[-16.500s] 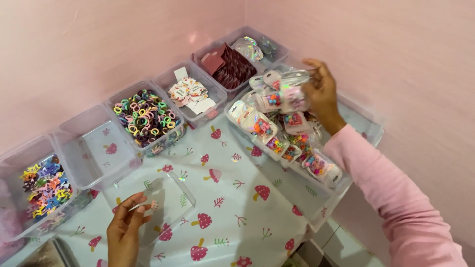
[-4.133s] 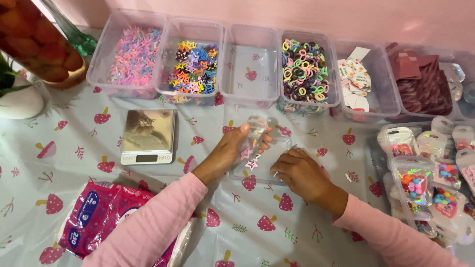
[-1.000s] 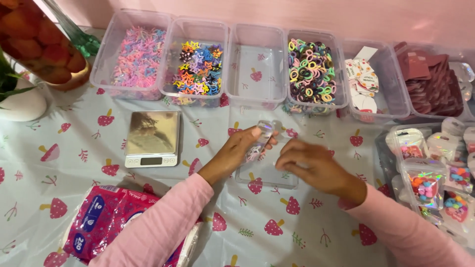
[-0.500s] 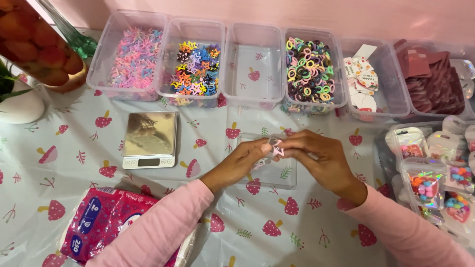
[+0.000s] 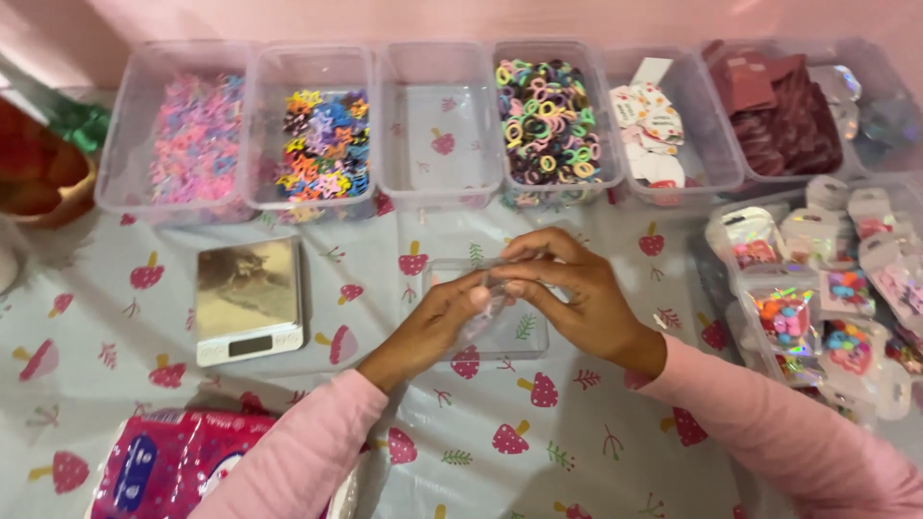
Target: Packing various small colorful beads and star-shaped plastic accessories into small clear plastic bags.
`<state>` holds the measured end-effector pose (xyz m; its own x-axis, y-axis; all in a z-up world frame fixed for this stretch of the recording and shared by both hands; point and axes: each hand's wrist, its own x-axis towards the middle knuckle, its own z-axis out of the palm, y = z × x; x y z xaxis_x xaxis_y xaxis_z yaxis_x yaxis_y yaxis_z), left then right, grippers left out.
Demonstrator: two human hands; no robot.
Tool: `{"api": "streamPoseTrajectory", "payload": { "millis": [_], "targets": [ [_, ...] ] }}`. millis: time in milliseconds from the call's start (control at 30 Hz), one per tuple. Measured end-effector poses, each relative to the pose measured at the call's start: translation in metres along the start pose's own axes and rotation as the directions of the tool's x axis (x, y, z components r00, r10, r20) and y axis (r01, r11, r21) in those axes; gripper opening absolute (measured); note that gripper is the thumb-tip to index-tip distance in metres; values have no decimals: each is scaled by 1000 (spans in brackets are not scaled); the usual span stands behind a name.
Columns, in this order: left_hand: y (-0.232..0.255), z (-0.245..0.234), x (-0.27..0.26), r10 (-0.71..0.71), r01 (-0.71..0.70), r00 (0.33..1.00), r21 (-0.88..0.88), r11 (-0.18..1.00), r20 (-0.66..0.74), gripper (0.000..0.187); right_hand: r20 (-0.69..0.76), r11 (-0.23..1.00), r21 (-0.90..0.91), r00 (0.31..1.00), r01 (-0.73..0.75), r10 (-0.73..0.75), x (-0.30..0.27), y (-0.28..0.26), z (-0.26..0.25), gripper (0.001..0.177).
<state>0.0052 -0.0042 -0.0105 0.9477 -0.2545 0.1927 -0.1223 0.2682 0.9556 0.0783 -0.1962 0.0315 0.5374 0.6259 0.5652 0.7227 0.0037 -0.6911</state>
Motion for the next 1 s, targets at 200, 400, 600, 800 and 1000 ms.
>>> {"api": "streamPoseTrajectory", "payload": {
  "millis": [200, 400, 600, 800, 1000],
  "targets": [
    [-14, -4, -2, -159, 89, 959, -285, 954, -233, 50, -85, 997, 9, 993, -78, 79, 7, 8, -9, 23],
    [-24, -13, -6, -202, 43, 885, -358, 933, -419, 63, 25, 998, -36, 999, -46, 47, -6, 42, -5, 22],
    [-20, -8, -6, -218, 60, 898, -385, 921, -383, 73, -140, 984, -156, 988, -91, 69, 14, 69, -47, 31],
    [-16, -5, -2, -333, 170, 854, -390, 905, -399, 78, -182, 710, -560, 899, -427, 397, 37, 144, -153, 15],
    [4, 33, 48, -422, 383, 843, -180, 906, -332, 73, -10, 197, -855, 395, -480, 919, 64, 180, -178, 47]
  ]
}}
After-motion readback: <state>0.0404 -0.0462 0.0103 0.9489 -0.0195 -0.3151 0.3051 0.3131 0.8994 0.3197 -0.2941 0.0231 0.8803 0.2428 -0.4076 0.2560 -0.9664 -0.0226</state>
